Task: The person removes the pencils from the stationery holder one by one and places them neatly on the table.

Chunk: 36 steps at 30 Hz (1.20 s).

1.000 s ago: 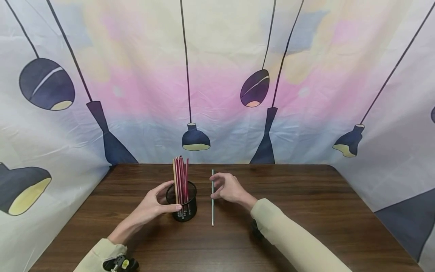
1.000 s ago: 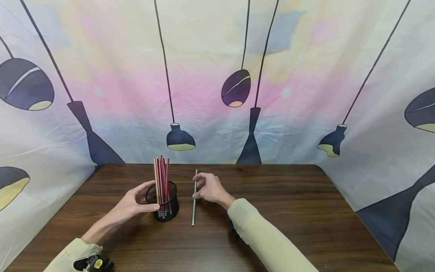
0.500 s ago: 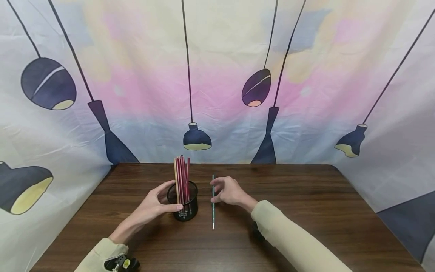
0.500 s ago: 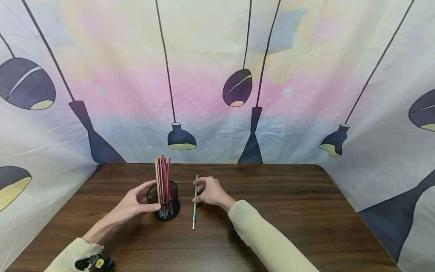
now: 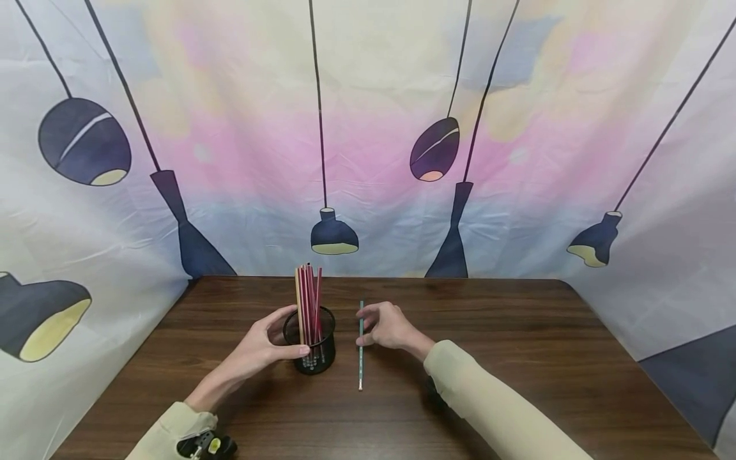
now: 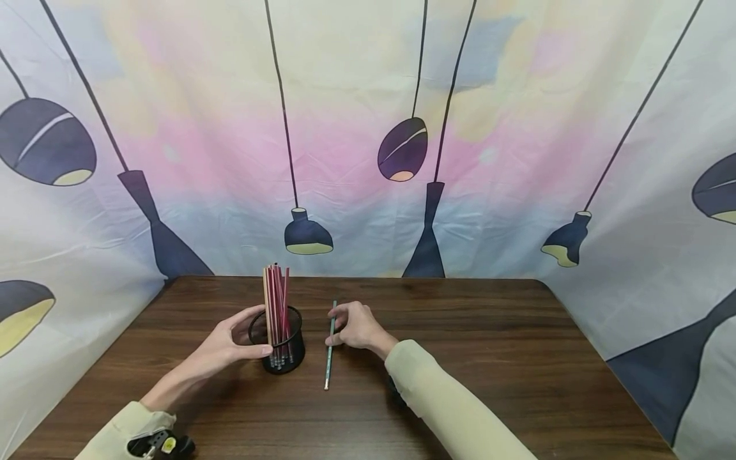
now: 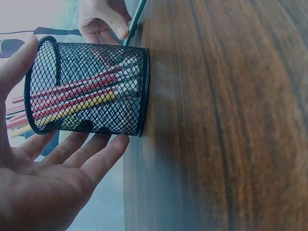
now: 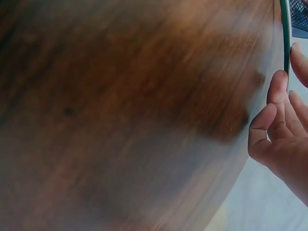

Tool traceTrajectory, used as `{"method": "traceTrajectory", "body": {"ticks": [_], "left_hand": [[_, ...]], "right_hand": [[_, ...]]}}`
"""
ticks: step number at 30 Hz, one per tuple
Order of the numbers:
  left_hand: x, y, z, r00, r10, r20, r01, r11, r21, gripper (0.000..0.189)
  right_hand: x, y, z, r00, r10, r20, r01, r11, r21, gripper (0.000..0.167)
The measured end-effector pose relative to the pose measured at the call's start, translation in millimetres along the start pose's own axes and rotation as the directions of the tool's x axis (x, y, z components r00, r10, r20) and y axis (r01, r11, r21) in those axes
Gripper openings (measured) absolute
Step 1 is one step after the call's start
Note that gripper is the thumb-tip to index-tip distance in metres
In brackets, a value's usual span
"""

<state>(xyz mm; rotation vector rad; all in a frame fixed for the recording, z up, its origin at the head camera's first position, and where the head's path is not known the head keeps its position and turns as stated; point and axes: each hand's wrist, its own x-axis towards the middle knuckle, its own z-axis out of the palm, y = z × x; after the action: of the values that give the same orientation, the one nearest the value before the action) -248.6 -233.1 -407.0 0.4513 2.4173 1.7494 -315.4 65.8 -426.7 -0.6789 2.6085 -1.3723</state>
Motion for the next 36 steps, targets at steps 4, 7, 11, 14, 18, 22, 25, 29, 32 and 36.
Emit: {"method": "traceTrajectory", "body": {"ticks": [4,7,11,14,18,22,25,29,32,36], "left_hand": [[-0.3,1.0,0.1,1.000,0.000,-0.001,0.000,1.000,-0.001,0.092],[-0.4,1.4,0.1,1.000,-0.002,0.000,0.002,1.000,-0.003,0.091],[-0.3,0.9,-0.1,1.000,-0.002,0.005,0.002,1.000,-0.009,0.093],[-0.1,0.3,-0.3,1.000,-0.001,0.005,0.001,1.000,-0.009,0.094],[0.0,-0.4,-0.6,1.000,-0.002,0.001,0.002,1.000,0.000,0.094],[0.3,-0.6,-0.9,1.000,0.000,0.003,0.000,1.000,0.003,0.093],[0.6,-0.6,-1.0,1.000,0.003,0.002,-0.003,1.000,0.008,0.092],[0.7,-0.7,-1.1,1.000,0.004,0.002,-0.004,1.000,0.014,0.093],[0.7,-0.9,-1.1,1.000,0.004,0.002,-0.004,1.000,0.012,0.093],[0.5,-1.3,-0.9,1.000,0.006,0.001,-0.006,1.000,0.005,0.092]], "right_hand": [[0.0,-0.6,-0.2,1.000,-0.011,0.019,0.011,1.000,-0.025,0.050],[0.9,-2.2,0.3,1.000,-0.014,0.028,0.015,0.999,-0.046,0.049],[1.5,-4.3,0.9,0.999,-0.022,0.032,0.024,0.998,-0.064,0.050],[1.5,-4.9,1.3,0.999,-0.028,0.036,0.030,0.996,-0.083,0.049],[2.3,-5.2,2.2,0.998,-0.034,0.045,0.039,0.993,-0.111,0.050],[3.1,-5.5,2.0,0.998,-0.037,0.056,0.044,0.991,-0.123,0.049],[4.0,-5.4,1.6,0.997,-0.035,0.065,0.043,0.991,-0.125,0.048],[4.5,-5.0,1.7,0.997,-0.022,0.074,0.030,0.993,-0.117,0.048],[4.3,-4.7,2.4,0.997,-0.009,0.076,0.018,0.993,-0.113,0.049],[4.2,-3.2,4.3,0.997,0.016,0.082,-0.005,0.991,-0.130,0.049]]}}
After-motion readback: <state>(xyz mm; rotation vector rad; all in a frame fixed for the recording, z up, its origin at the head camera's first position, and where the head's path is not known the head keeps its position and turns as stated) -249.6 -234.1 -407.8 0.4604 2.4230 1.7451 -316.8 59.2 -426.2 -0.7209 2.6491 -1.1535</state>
